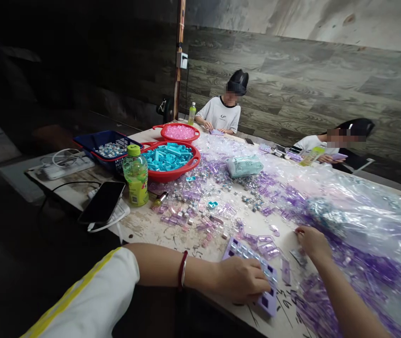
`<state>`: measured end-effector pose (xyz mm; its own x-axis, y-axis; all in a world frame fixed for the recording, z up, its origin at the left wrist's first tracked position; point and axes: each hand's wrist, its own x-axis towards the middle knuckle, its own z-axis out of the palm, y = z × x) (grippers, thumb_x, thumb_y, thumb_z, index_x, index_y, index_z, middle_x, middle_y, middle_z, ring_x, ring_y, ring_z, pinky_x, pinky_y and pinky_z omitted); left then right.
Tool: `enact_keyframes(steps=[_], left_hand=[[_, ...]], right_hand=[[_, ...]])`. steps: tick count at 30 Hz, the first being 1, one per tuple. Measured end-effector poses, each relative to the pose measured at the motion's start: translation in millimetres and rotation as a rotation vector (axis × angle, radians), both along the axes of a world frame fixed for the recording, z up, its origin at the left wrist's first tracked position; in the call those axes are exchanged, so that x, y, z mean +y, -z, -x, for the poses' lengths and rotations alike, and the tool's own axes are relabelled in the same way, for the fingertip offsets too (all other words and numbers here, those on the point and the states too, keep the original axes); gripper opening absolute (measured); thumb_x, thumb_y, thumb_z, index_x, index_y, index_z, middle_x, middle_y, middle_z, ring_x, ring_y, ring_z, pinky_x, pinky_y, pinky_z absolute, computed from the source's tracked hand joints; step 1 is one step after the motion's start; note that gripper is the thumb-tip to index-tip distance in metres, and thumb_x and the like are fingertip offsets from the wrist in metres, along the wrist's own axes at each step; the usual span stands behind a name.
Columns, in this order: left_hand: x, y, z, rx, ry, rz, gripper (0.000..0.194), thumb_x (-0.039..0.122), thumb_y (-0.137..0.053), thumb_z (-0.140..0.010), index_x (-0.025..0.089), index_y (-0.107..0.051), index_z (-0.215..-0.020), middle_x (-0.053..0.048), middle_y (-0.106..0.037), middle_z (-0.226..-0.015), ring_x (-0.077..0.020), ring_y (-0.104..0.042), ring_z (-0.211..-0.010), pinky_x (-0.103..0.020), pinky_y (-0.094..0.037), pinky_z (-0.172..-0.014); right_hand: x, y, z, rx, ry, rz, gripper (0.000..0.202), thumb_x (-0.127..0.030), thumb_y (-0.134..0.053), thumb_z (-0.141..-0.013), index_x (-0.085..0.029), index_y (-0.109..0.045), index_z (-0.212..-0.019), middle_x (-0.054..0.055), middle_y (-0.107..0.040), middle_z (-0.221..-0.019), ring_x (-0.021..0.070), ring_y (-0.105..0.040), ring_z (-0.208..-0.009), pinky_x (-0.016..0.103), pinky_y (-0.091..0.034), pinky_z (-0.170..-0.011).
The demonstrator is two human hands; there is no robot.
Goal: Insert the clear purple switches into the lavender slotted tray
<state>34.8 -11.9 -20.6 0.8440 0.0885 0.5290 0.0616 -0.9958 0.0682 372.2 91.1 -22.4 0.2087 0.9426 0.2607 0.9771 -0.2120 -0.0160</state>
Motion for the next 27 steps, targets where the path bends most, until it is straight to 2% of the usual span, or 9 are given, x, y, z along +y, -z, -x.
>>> enact_keyframes(steps=[3, 6, 10, 13, 16, 21, 27], left_hand=[[-0.1, -0.4, -0.4, 0.021, -0.006, 0.010, 0.015, 0.025, -0.050, -0.087, 0.015, -0.058, -0.081, -0.007, -0.065, -0.087, -0.0183, -0.056, -0.080, -0.029, -0.046, -0.080], [1.4, -4.1, 0.8, 0.051, 0.026, -0.004, 0.015, 0.025, -0.051, -0.087, 0.015, -0.061, -0.083, -0.008, -0.066, -0.092, -0.0175, -0.058, -0.083, -0.028, -0.046, -0.084], [3.4, -12.4, 4.5, 0.042, 0.049, -0.030, 0.021, 0.024, -0.047, -0.090, 0.014, -0.064, -0.097, -0.008, -0.064, -0.111, -0.0167, -0.057, -0.100, -0.026, -0.040, -0.099], [1.4, -16.8, 8.3, 0.034, -0.096, -0.023, 0.039, 0.036, -0.042, -0.093, 0.012, -0.055, -0.121, -0.008, -0.052, -0.132, -0.0236, -0.045, -0.122, -0.037, -0.032, -0.108], [-2.5, -18.2, 12.2, 0.091, -0.204, 0.014, 0.055, 0.048, -0.038, -0.093, 0.013, -0.042, -0.135, -0.010, -0.039, -0.144, -0.0295, -0.033, -0.133, -0.046, -0.027, -0.109], [-4.5, -16.9, 12.9, 0.166, -0.179, 0.130, 0.060, 0.052, -0.037, -0.092, 0.015, -0.036, -0.140, -0.011, -0.037, -0.145, -0.0302, -0.031, -0.134, -0.048, -0.021, -0.112], [-0.1, -10.9, 9.2, 0.188, -0.149, 0.225, 0.063, 0.055, -0.035, -0.092, 0.018, -0.032, -0.142, -0.011, -0.031, -0.148, -0.0322, -0.028, -0.136, -0.051, -0.016, -0.112]], right_hand=[[-9.7, 6.0, -3.7, -0.045, -0.030, 0.002, 0.030, -0.026, -0.044, -0.078, -0.018, -0.072, -0.082, 0.012, -0.070, -0.091, 0.0244, -0.065, -0.074, 0.031, -0.045, -0.061], [-18.9, 12.7, -7.8, -0.032, -0.057, -0.046, 0.032, -0.029, -0.041, -0.079, -0.018, -0.071, -0.084, 0.012, -0.070, -0.092, 0.0262, -0.064, -0.078, 0.033, -0.047, -0.065], [-22.4, 15.5, -14.7, 0.011, -0.042, -0.059, 0.031, -0.030, -0.042, -0.078, -0.018, -0.070, -0.085, 0.012, -0.070, -0.091, 0.0261, -0.064, -0.077, 0.034, -0.048, -0.065], [-21.6, 11.2, -18.0, 0.021, -0.017, -0.085, 0.029, -0.030, -0.044, -0.077, -0.019, -0.070, -0.085, 0.012, -0.069, -0.096, 0.0273, -0.064, -0.080, 0.036, -0.048, -0.066], [-25.7, 0.5, -14.7, 0.038, 0.021, -0.089, 0.027, -0.030, -0.047, -0.076, -0.020, -0.071, -0.084, 0.012, -0.070, -0.096, 0.0288, -0.064, -0.084, 0.037, -0.048, -0.069], [-44.1, -21.8, -3.6, 0.137, 0.104, -0.101, 0.027, -0.027, -0.049, -0.076, -0.019, -0.072, -0.088, 0.010, -0.072, -0.092, 0.0255, -0.065, -0.083, 0.032, -0.046, -0.070], [-57.1, -20.7, -11.0, 0.113, 0.192, -0.121, 0.026, -0.027, -0.051, -0.077, -0.021, -0.073, -0.090, 0.007, -0.072, -0.087, 0.0227, -0.065, -0.082, 0.029, -0.045, -0.070]])
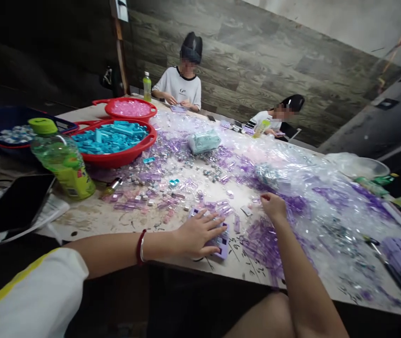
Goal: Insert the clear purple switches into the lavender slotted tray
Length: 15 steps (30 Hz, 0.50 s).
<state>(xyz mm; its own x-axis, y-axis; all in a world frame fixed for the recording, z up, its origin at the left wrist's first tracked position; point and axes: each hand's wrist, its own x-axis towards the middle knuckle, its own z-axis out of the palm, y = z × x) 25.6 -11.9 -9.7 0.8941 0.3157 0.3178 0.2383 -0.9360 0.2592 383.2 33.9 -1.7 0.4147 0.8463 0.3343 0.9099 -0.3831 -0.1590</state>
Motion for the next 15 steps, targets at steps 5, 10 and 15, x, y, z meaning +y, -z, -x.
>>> enact_keyframes(steps=[5, 10, 15], left_hand=[[0.3, -1.0, 1.5, 0.037, 0.012, 0.022, 0.070, 0.062, -0.036, -0.088, 0.020, -0.028, -0.144, -0.011, -0.028, -0.150, -0.0328, -0.025, -0.137, -0.051, -0.015, -0.112], [-0.7, -2.6, 1.3, 0.044, 0.018, 0.016, 0.075, 0.064, -0.032, -0.088, 0.018, -0.022, -0.146, -0.012, -0.024, -0.151, -0.0336, -0.022, -0.138, -0.051, -0.012, -0.112], [-0.9, 0.1, 0.4, 0.045, 0.017, -0.007, 0.076, 0.064, -0.034, -0.088, 0.016, -0.022, -0.146, -0.013, -0.022, -0.151, -0.0348, -0.021, -0.138, -0.051, -0.010, -0.113]], right_hand=[[3.4, 0.6, 1.6, 0.026, 0.010, 0.016, 0.024, -0.028, -0.053, -0.078, -0.022, -0.073, -0.090, 0.006, -0.073, -0.088, 0.0225, -0.064, -0.083, 0.029, -0.045, -0.071], [18.2, 1.7, 9.5, 0.028, -0.009, 0.040, 0.025, -0.026, -0.052, -0.079, -0.021, -0.073, -0.092, 0.007, -0.072, -0.091, 0.0243, -0.062, -0.089, 0.033, -0.044, -0.078], [24.2, 3.1, 8.7, 0.030, -0.035, 0.047, 0.030, -0.024, -0.050, -0.081, -0.021, -0.071, -0.101, 0.008, -0.071, -0.098, 0.0248, -0.060, -0.094, 0.034, -0.043, -0.081]])
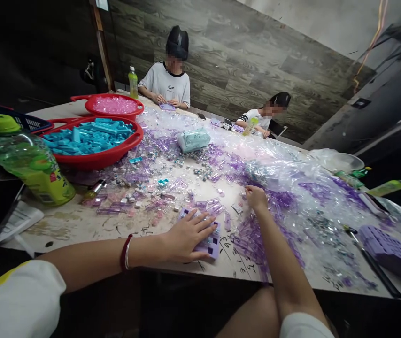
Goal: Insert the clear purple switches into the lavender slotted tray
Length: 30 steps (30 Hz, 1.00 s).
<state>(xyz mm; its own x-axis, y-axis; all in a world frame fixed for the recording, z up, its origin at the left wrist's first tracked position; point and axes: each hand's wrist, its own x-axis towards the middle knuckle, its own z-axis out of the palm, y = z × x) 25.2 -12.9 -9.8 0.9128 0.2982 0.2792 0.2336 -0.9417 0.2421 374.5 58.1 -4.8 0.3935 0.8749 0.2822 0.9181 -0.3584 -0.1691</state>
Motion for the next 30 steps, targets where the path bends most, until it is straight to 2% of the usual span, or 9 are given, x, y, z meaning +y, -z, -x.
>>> enact_keyframes(steps=[5, 9, 14, 19, 26, 30], left_hand=[[1.7, -3.4, 0.0, -0.004, -0.004, 0.000, 0.073, 0.060, -0.036, -0.089, 0.019, -0.021, -0.146, -0.012, -0.024, -0.151, -0.0338, -0.024, -0.137, -0.050, -0.014, -0.112], [-0.1, -7.7, -0.2, -0.043, 0.035, -0.019, 0.071, 0.061, -0.038, -0.088, 0.021, -0.024, -0.145, -0.011, -0.025, -0.151, -0.0330, -0.023, -0.138, -0.050, -0.015, -0.112], [-5.5, -5.9, -0.2, -0.013, 0.154, -0.025, 0.069, 0.057, -0.044, -0.086, 0.022, -0.028, -0.144, -0.008, -0.029, -0.149, -0.0314, -0.024, -0.138, -0.049, -0.014, -0.113], [-6.7, -4.2, -0.4, -0.002, 0.149, -0.041, 0.069, 0.057, -0.042, -0.087, 0.019, -0.030, -0.143, -0.008, -0.031, -0.149, -0.0315, -0.024, -0.138, -0.049, -0.013, -0.113], [-8.5, -9.9, 0.2, -0.004, 0.145, -0.036, 0.068, 0.057, -0.042, -0.087, 0.019, -0.032, -0.142, -0.009, -0.035, -0.147, -0.0307, -0.026, -0.137, -0.048, -0.015, -0.113], [-7.5, -6.8, -0.4, 0.009, 0.153, -0.036, 0.074, 0.059, -0.044, -0.085, 0.018, -0.027, -0.144, -0.010, -0.033, -0.148, -0.0319, -0.025, -0.137, -0.049, -0.014, -0.113]], right_hand=[[-6.9, -2.4, -3.6, 0.041, -0.071, 0.045, 0.024, -0.028, -0.058, -0.076, -0.021, -0.073, -0.093, 0.005, -0.072, -0.092, 0.0213, -0.063, -0.085, 0.030, -0.044, -0.077], [-14.1, -1.1, -1.1, 0.037, -0.098, 0.083, 0.020, -0.031, -0.066, -0.069, -0.023, -0.074, -0.086, 0.004, -0.072, -0.091, 0.0238, -0.063, -0.089, 0.033, -0.043, -0.079], [-16.7, 2.4, 0.7, 0.021, -0.094, 0.073, 0.017, -0.027, -0.063, -0.071, -0.022, -0.073, -0.083, 0.005, -0.071, -0.096, 0.0243, -0.061, -0.096, 0.034, -0.041, -0.083], [-16.1, 3.4, 2.0, 0.043, -0.093, 0.067, 0.017, -0.029, -0.062, -0.071, -0.022, -0.072, -0.083, 0.004, -0.072, -0.092, 0.0233, -0.062, -0.091, 0.033, -0.042, -0.081], [-16.3, 2.6, 3.6, 0.075, -0.096, 0.043, 0.013, -0.026, -0.062, -0.070, -0.022, -0.071, -0.079, 0.002, -0.072, -0.087, 0.0224, -0.063, -0.087, 0.033, -0.042, -0.081], [-15.9, 3.3, 3.7, 0.084, -0.106, 0.019, 0.013, -0.027, -0.062, -0.071, -0.023, -0.070, -0.080, 0.001, -0.072, -0.088, 0.0220, -0.063, -0.088, 0.034, -0.041, -0.083]])
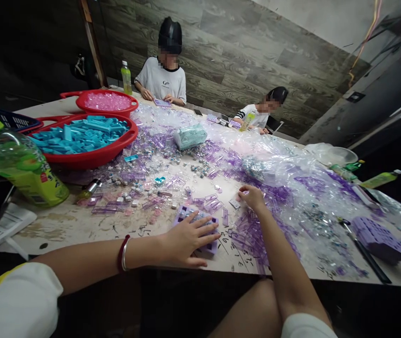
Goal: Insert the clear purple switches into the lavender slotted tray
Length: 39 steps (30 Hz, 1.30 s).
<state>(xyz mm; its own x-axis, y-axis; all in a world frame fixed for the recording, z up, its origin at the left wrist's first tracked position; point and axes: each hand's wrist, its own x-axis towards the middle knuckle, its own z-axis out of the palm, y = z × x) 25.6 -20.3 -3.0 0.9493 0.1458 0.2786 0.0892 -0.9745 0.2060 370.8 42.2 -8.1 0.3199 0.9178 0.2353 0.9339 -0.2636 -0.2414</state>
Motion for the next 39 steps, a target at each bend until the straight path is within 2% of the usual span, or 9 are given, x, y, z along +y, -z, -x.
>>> enact_keyframes(steps=[7, 13, 17, 21, 27, 33, 35, 39], left_hand=[[1.4, 4.5, 0.0, -0.012, -0.007, -0.002, 0.072, 0.056, -0.040, -0.089, 0.021, -0.019, -0.147, -0.010, -0.025, -0.151, -0.0309, -0.023, -0.138, -0.048, -0.013, -0.114], [2.4, 4.7, -1.4, -0.011, -0.266, 0.016, 0.071, 0.061, -0.031, -0.090, 0.015, -0.027, -0.144, -0.018, -0.024, -0.150, -0.0356, -0.019, -0.139, -0.051, -0.012, -0.112], [4.2, 7.3, -2.6, 0.006, -0.278, -0.008, 0.072, 0.061, -0.031, -0.090, 0.012, -0.029, -0.143, -0.020, -0.025, -0.149, -0.0354, -0.020, -0.138, -0.050, -0.013, -0.112], [4.6, 9.8, -2.9, 0.002, -0.281, -0.039, 0.073, 0.060, -0.032, -0.090, 0.012, -0.027, -0.143, -0.020, -0.024, -0.149, -0.0354, -0.020, -0.138, -0.050, -0.012, -0.113], [4.0, 11.5, -3.0, -0.012, -0.287, -0.058, 0.072, 0.059, -0.034, -0.090, 0.012, -0.027, -0.143, -0.019, -0.024, -0.149, -0.0350, -0.021, -0.138, -0.048, -0.012, -0.113], [3.4, 9.8, -2.6, -0.013, -0.295, -0.070, 0.071, 0.058, -0.036, -0.089, 0.011, -0.029, -0.142, -0.020, -0.026, -0.148, -0.0353, -0.022, -0.138, -0.048, -0.014, -0.112], [3.7, 10.1, -2.7, -0.014, -0.299, -0.075, 0.066, 0.054, -0.036, -0.091, 0.012, -0.030, -0.141, -0.019, -0.027, -0.148, -0.0346, -0.024, -0.137, -0.048, -0.015, -0.112], [4.4, 12.0, -3.6, -0.020, -0.311, -0.079, 0.057, 0.046, -0.034, -0.093, 0.014, -0.032, -0.141, -0.017, -0.028, -0.149, -0.0332, -0.026, -0.137, -0.047, -0.019, -0.111]], right_hand=[[0.4, 0.4, 0.5, 0.003, 0.005, -0.022, 0.021, -0.024, -0.061, -0.070, -0.022, -0.069, -0.090, 0.003, -0.072, -0.090, 0.0238, -0.062, -0.091, 0.041, -0.037, -0.089], [-0.4, 1.0, 0.2, -0.009, -0.002, -0.020, 0.021, -0.022, -0.059, -0.072, -0.022, -0.070, -0.090, 0.003, -0.072, -0.092, 0.0246, -0.061, -0.094, 0.043, -0.036, -0.092], [0.7, 2.0, -1.3, -0.022, -0.002, -0.019, 0.023, -0.020, -0.057, -0.073, -0.021, -0.070, -0.092, 0.005, -0.071, -0.096, 0.0256, -0.061, -0.097, 0.044, -0.036, -0.093], [2.4, 4.1, -0.8, -0.038, -0.010, -0.027, 0.025, -0.026, -0.057, -0.076, -0.021, -0.070, -0.097, 0.008, -0.069, -0.108, 0.0271, -0.059, -0.105, 0.046, -0.036, -0.096], [5.2, 9.6, 4.7, -0.059, -0.030, 0.020, 0.030, -0.031, -0.057, -0.078, -0.025, -0.067, -0.106, 0.006, -0.061, -0.125, 0.0297, -0.053, -0.115, 0.057, -0.024, -0.105], [23.2, 9.3, 9.6, -0.089, -0.021, 0.035, 0.037, -0.028, -0.050, -0.083, -0.022, -0.060, -0.117, 0.009, -0.054, -0.132, 0.0284, -0.048, -0.120, 0.057, -0.021, -0.105], [30.6, 8.7, 11.0, -0.092, -0.014, 0.034, 0.033, -0.027, -0.048, -0.083, -0.021, -0.063, -0.113, 0.010, -0.057, -0.129, 0.0278, -0.049, -0.118, 0.055, -0.023, -0.104], [39.1, 7.3, 10.4, -0.093, -0.006, 0.015, 0.024, -0.028, -0.049, -0.082, -0.020, -0.069, -0.091, 0.009, -0.064, -0.117, 0.0271, -0.053, -0.110, 0.051, -0.025, -0.102]])
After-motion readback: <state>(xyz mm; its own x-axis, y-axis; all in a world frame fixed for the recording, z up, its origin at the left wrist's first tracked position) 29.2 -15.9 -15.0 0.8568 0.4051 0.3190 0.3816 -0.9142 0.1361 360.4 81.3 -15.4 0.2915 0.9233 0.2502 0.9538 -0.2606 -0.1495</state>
